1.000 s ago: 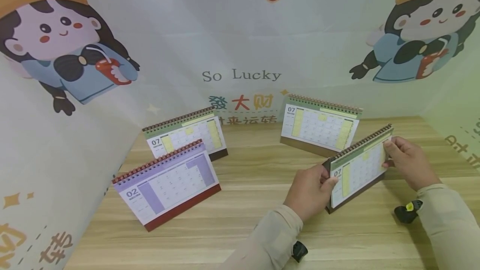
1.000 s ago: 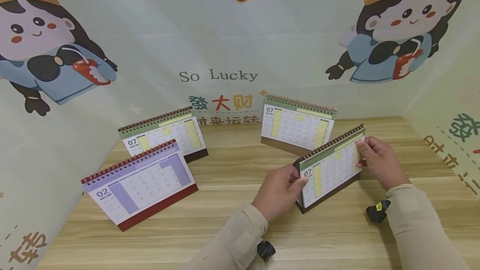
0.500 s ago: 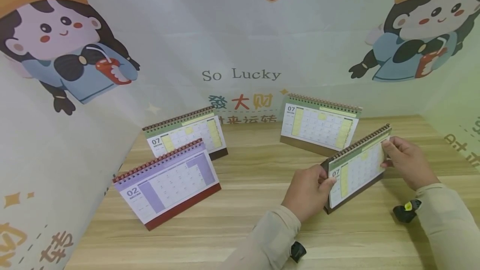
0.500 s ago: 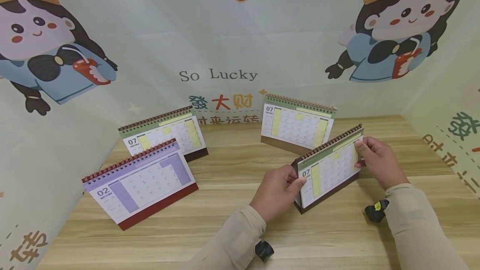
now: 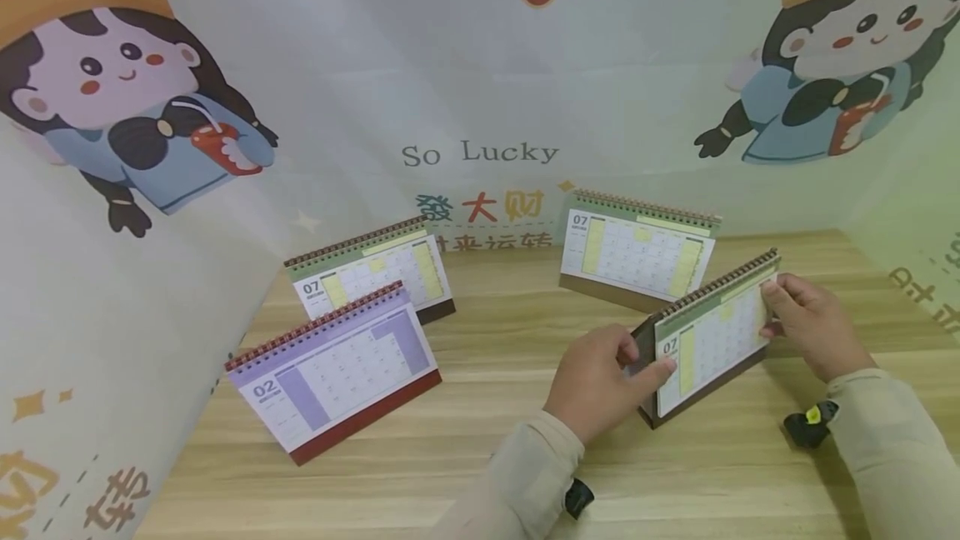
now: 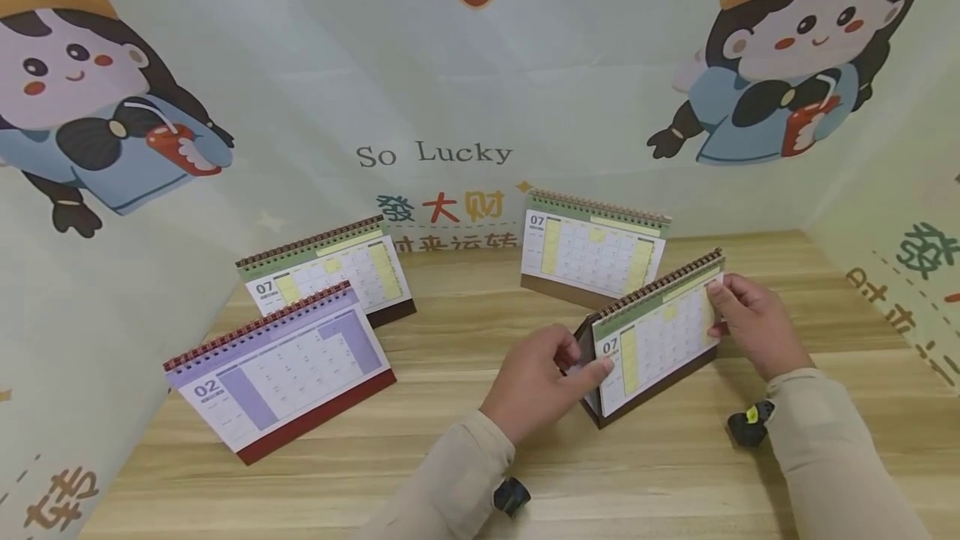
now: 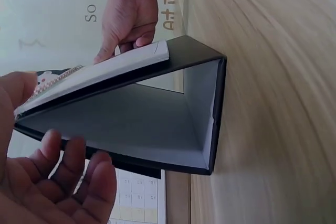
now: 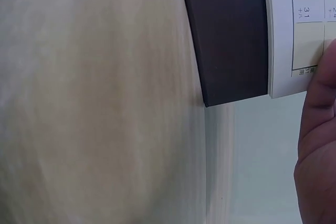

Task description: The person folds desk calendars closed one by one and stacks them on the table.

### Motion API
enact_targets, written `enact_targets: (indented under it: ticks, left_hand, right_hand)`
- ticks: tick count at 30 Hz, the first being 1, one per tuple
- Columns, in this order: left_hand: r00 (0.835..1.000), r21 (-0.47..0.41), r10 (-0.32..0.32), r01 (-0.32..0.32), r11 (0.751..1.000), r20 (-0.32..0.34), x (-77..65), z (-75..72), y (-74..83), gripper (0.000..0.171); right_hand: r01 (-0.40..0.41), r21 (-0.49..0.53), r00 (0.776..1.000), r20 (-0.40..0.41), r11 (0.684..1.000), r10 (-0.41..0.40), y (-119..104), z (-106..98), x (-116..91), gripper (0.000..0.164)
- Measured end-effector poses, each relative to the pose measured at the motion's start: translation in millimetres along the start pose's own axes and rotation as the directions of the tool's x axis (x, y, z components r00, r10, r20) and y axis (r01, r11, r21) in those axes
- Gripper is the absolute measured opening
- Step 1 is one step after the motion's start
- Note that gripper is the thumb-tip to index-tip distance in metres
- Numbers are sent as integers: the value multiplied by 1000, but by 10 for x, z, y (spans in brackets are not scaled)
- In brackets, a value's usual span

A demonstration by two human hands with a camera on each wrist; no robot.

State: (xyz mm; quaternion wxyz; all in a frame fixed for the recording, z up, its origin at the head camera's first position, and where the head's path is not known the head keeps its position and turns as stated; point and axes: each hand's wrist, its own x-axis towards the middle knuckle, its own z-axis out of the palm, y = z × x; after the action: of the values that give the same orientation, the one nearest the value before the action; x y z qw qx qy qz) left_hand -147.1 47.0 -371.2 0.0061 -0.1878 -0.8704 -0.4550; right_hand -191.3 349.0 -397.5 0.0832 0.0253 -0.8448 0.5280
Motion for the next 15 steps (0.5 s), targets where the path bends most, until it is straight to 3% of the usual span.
enact_targets:
  ticks: [3, 8, 11, 15]
  left_hand:
    - [999, -1, -33, 33, 999, -32, 1, -37, -29, 41]
    - [995, 17, -95, 96, 995, -32, 8, -45, -47, 57]
    - [993, -13, -116, 116, 993, -6, 10, -24, -41, 57]
    - [992, -85, -80, 88, 992, 96, 24, 15, -41, 55]
  right_hand:
    - [8, 9, 1000, 1, 1000, -8, -11, 7, 13, 34]
    - [19, 34, 1000, -6, 999, -19, -19, 15, 13, 31]
    - [23, 49, 1000, -10, 999, -23, -13, 14, 7, 31]
    - [26, 45, 1000, -11, 999, -25, -2, 11, -2, 31]
